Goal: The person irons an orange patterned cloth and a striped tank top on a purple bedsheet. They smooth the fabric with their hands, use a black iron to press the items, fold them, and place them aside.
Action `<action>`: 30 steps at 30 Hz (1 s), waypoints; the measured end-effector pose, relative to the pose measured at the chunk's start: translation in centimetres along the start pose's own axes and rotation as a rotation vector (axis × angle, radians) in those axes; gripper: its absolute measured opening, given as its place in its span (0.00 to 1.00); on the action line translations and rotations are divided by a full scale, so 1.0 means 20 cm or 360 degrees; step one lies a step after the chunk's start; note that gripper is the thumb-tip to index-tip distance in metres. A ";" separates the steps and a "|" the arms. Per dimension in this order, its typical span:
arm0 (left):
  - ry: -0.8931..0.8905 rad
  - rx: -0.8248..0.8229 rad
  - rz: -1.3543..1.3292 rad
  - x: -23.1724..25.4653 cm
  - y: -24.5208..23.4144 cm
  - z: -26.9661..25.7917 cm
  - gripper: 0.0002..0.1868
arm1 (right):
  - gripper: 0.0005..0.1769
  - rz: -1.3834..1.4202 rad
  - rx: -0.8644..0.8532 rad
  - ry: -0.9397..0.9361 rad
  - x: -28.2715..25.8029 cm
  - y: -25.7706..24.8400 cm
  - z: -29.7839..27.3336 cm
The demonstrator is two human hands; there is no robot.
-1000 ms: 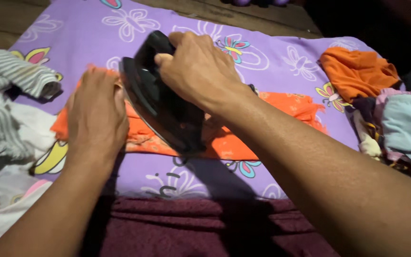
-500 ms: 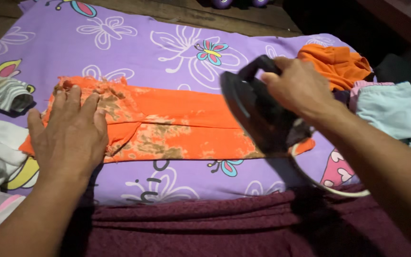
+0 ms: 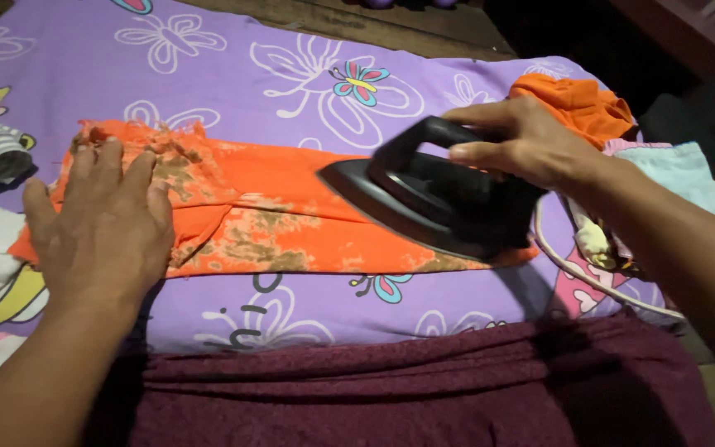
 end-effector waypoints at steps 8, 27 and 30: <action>-0.0004 -0.0003 0.0043 0.02 -0.01 0.01 0.25 | 0.24 -0.0156 0.0211 -0.0121 -0.62 0.22 0.17; -0.0008 -0.0028 0.0052 0.01 -0.02 0.01 0.25 | 0.26 -0.0892 0.0474 0.0633 0.37 -0.20 0.03; 0.0024 0.0006 0.0112 0.02 -0.02 0.00 0.24 | 0.25 -0.0833 0.0532 0.0624 0.54 -0.29 -0.03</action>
Point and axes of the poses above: each hand's wrist, its own z-axis towards the middle knuckle, its own y-axis out of the palm, x = y × z, the point moved 10 cm from there along z, towards the middle knuckle, and after that the axes turned 9 degrees about -z, right-handed, at the moved point
